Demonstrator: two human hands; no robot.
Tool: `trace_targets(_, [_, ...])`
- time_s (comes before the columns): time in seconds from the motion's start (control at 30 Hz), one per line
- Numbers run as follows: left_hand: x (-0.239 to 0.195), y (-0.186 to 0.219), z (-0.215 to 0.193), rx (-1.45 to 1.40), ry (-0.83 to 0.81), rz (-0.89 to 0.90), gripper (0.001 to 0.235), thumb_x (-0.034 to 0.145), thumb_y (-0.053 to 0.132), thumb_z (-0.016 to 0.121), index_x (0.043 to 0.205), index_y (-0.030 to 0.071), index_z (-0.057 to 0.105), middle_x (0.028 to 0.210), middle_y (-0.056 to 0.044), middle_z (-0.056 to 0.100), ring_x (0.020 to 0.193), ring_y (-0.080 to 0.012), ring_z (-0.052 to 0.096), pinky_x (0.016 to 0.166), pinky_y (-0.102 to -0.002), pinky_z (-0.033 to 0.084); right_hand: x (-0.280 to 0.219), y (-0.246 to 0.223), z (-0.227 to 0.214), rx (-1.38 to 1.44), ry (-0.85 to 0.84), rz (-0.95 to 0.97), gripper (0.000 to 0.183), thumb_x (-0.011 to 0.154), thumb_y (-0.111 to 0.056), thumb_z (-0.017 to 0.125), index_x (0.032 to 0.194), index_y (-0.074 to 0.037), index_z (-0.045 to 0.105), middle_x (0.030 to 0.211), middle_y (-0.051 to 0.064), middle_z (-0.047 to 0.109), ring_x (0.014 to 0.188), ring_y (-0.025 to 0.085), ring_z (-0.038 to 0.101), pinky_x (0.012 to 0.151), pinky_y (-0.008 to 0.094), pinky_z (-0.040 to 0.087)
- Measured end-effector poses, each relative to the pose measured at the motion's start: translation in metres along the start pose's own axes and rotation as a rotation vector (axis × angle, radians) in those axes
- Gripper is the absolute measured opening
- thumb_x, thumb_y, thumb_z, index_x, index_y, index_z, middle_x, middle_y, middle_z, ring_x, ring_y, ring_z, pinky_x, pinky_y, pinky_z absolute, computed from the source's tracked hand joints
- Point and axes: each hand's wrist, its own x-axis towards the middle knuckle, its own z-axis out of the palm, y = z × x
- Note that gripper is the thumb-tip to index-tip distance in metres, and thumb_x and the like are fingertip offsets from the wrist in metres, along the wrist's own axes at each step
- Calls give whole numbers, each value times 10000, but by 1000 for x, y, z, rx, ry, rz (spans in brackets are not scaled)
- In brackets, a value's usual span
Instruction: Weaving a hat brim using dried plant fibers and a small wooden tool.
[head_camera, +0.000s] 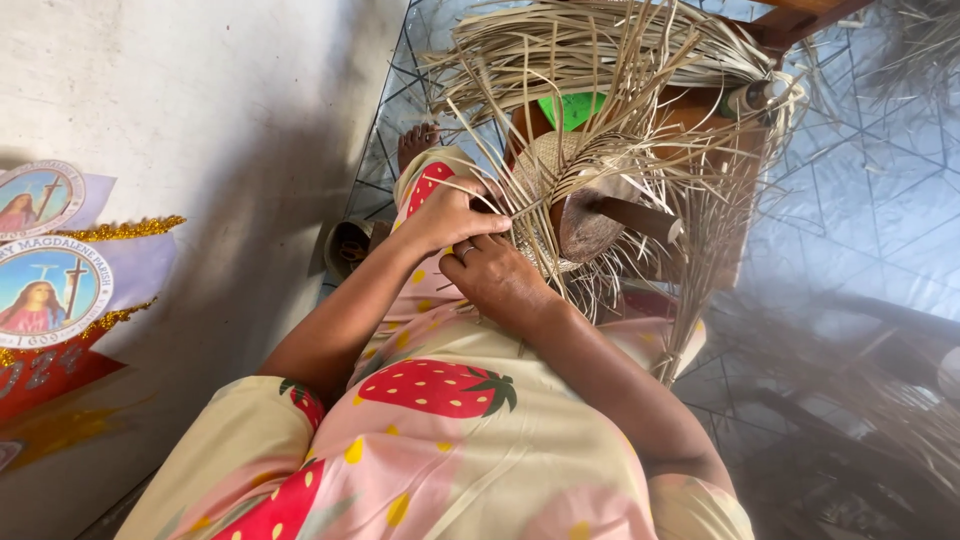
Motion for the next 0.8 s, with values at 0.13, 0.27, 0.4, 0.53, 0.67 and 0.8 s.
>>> trace_targets(0.13, [13,-50,3,160,65,-39,261,811,335,865,1015,175,832,943,-53,805,985,-237,757,863,-413,565,-6,2,10,48,-12,-14,96,927,-40,655,960,-124,688,781,85,657,815,288,687,726,376,576])
trace_targets(0.27, [-4,-16,7,162,40,-18,255,832,344,859,1012,165,844,970,-64,815,1008,-271,762,871,-425,577,-8,-3,10,42,-14,-49,107,931,-55,668,987,-142,694,812,75,661,835,287,691,725,370,579])
trace_targets(0.4, [15,-61,5,247,49,-12,285,831,322,851,916,61,776,840,-134,760,855,-278,732,763,-468,537,0,-15,-17,191,-51,-62,130,928,-23,663,996,-127,701,888,100,704,822,288,705,728,383,587])
trace_targets(0.53, [14,-52,5,383,9,44,261,863,289,813,886,35,759,848,-183,766,932,-418,735,776,-519,553,29,-28,-116,846,-69,6,218,972,59,552,1067,-60,709,1103,175,758,951,438,741,816,520,596])
trace_targets(0.67, [14,-55,9,483,66,139,278,866,306,829,862,38,754,806,-193,741,917,-431,729,757,-541,559,-3,17,-144,767,272,181,183,954,82,692,1021,-46,805,1096,143,794,968,303,766,867,383,607])
trace_targets(0.8, [20,-86,16,521,105,184,134,887,218,804,947,98,809,867,-135,782,900,-393,751,798,-484,599,-34,34,-168,587,469,333,142,869,136,840,919,8,803,933,168,776,842,325,755,789,406,599])
